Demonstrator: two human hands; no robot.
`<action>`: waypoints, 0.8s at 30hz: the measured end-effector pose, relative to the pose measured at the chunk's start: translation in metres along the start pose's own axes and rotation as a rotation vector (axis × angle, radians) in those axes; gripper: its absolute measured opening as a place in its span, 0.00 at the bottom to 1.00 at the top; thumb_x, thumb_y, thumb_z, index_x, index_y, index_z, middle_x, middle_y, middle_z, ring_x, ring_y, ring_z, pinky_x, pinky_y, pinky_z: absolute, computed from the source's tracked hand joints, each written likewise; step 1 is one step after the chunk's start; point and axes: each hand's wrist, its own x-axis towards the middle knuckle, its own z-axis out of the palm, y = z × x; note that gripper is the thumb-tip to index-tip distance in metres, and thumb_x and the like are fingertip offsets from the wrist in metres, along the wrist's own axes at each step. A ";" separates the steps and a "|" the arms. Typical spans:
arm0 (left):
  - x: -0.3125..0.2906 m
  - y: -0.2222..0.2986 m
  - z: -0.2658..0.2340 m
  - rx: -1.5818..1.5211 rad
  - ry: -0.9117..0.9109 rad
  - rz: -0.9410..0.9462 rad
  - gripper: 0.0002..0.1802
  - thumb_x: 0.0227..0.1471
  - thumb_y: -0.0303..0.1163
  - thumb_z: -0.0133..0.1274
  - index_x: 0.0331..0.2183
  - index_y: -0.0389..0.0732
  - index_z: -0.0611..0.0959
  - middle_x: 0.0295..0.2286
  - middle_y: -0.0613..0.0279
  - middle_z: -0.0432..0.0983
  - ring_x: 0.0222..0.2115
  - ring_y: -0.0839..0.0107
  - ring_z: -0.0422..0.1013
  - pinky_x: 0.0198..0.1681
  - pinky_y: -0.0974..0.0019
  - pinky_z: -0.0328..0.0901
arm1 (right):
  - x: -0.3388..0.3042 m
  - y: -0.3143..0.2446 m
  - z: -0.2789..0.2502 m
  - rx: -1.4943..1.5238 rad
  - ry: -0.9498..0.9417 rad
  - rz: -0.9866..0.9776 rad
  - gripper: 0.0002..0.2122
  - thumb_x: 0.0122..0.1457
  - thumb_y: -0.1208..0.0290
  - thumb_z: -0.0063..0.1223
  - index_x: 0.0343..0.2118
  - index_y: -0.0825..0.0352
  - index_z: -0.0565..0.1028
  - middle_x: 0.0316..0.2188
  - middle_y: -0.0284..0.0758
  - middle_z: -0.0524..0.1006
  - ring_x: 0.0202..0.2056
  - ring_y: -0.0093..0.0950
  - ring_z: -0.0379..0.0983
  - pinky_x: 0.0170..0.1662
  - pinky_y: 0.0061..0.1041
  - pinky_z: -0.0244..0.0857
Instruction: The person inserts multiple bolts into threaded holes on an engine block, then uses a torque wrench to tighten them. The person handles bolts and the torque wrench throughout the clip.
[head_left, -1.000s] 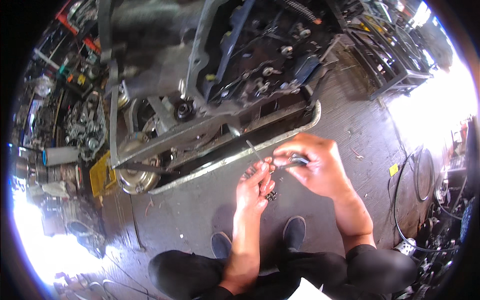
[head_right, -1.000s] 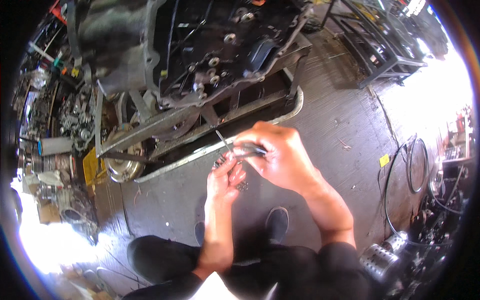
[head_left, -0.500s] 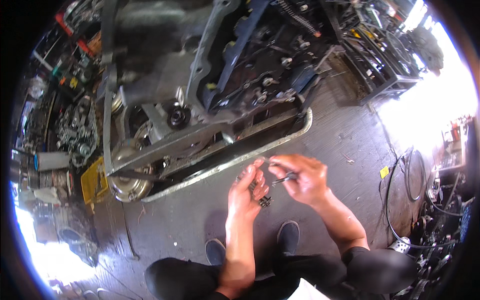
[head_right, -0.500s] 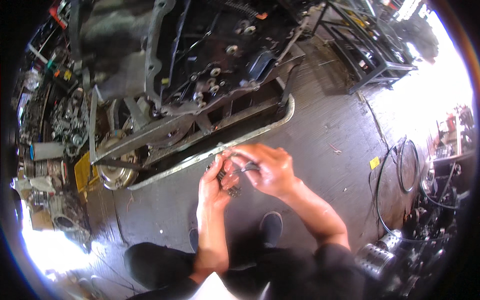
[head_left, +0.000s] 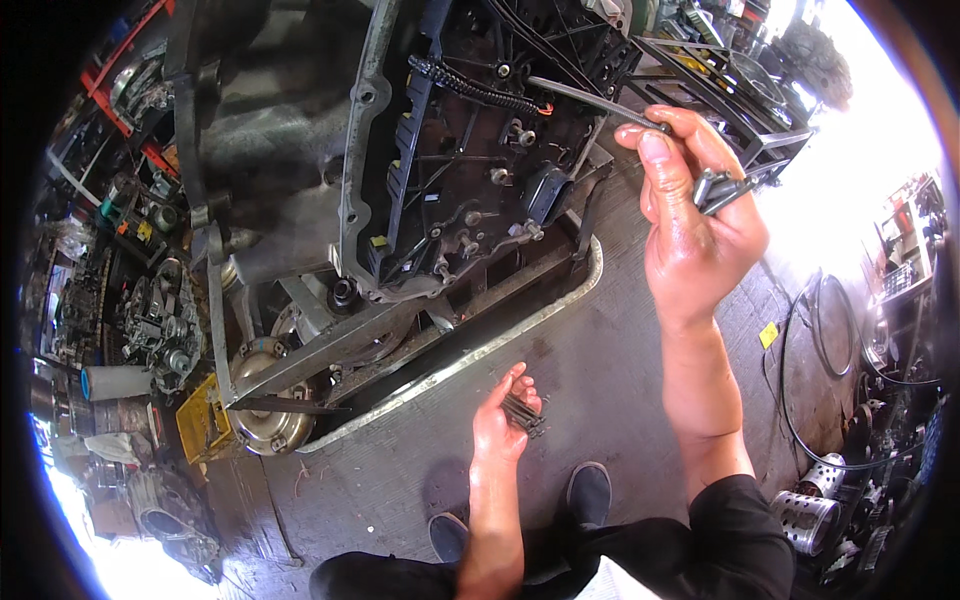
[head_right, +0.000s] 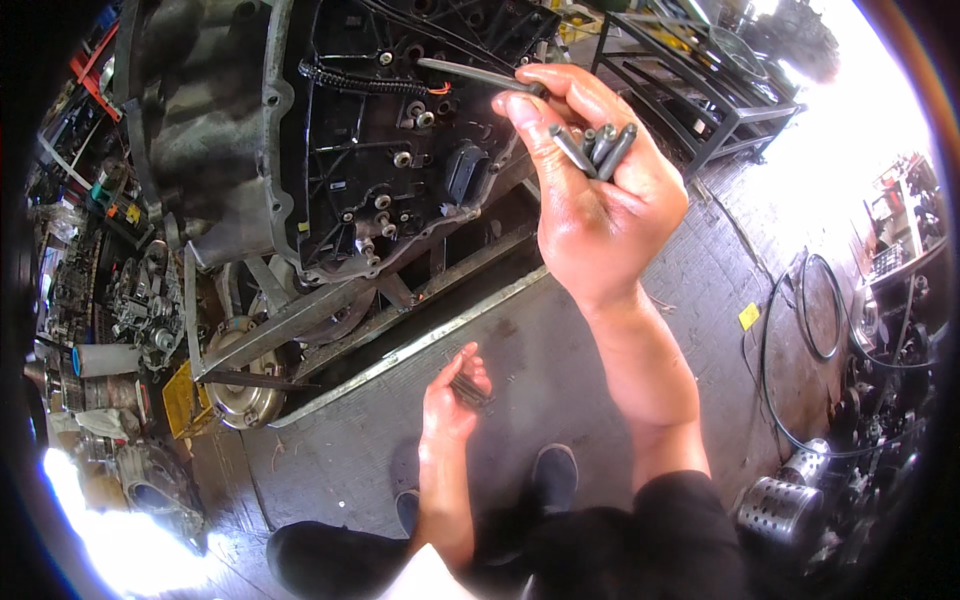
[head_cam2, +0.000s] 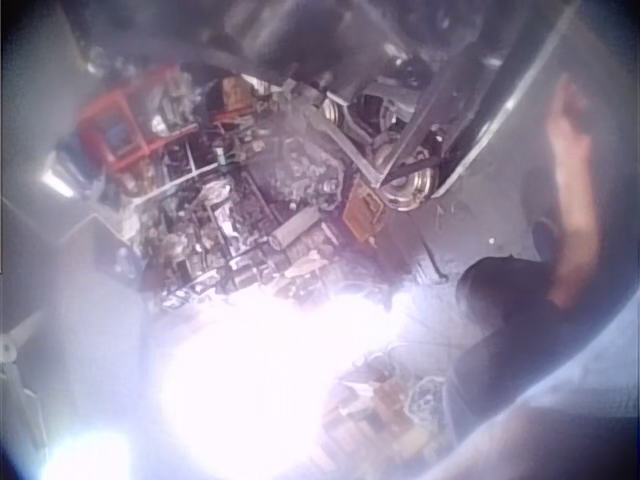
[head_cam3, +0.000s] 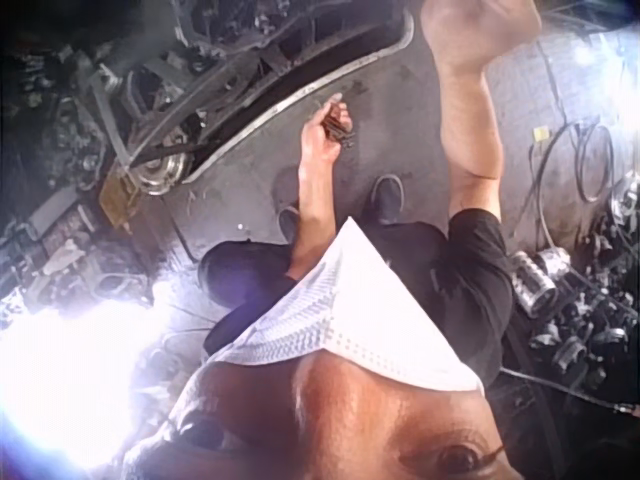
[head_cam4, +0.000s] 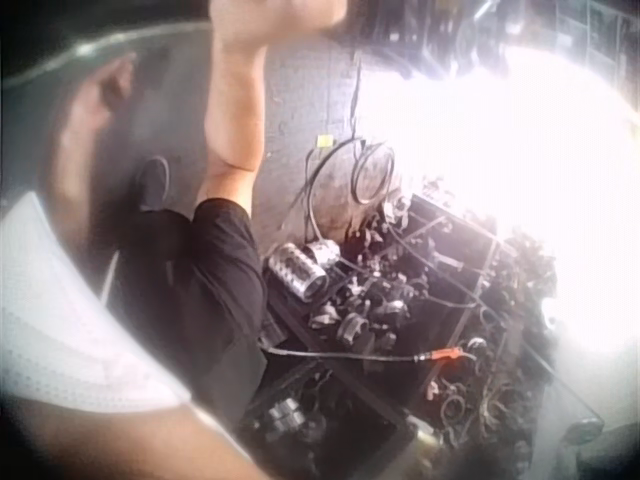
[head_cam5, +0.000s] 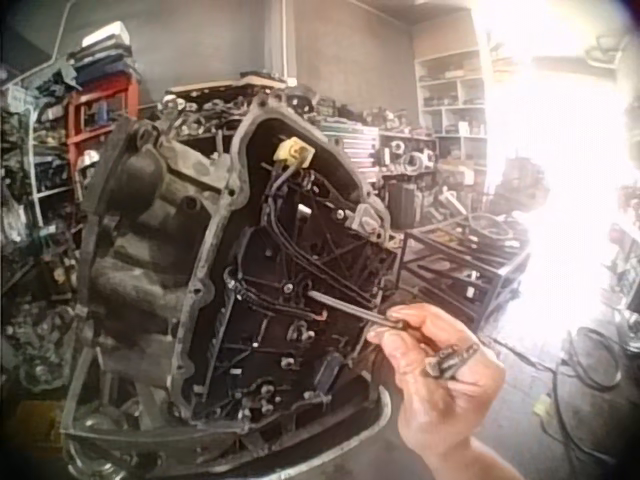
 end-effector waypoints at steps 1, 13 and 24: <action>0.000 0.000 -0.001 -0.011 -0.014 0.000 0.16 0.65 0.30 0.50 0.50 0.31 0.78 0.33 0.54 0.77 0.31 0.66 0.73 0.36 0.65 0.72 | 0.001 0.000 0.002 0.084 0.031 0.036 0.10 0.59 0.87 0.62 0.44 0.80 0.79 0.38 0.44 0.84 0.36 0.25 0.83 0.40 0.16 0.76; -0.002 -0.003 0.005 0.016 -0.005 -0.006 0.17 0.62 0.27 0.47 0.51 0.31 0.78 0.36 0.50 0.80 0.36 0.60 0.76 0.44 0.60 0.74 | 0.014 0.008 0.007 -0.311 -0.177 -0.374 0.10 0.54 0.85 0.67 0.40 0.75 0.83 0.36 0.42 0.85 0.37 0.26 0.83 0.41 0.19 0.74; 0.000 -0.001 0.000 0.039 -0.060 -0.011 0.21 0.62 0.29 0.48 0.55 0.29 0.76 0.38 0.53 0.80 0.39 0.62 0.76 0.47 0.60 0.73 | 0.019 0.033 0.026 -0.344 -0.104 -0.417 0.14 0.53 0.83 0.70 0.44 0.69 0.83 0.32 0.35 0.83 0.29 0.19 0.75 0.34 0.17 0.69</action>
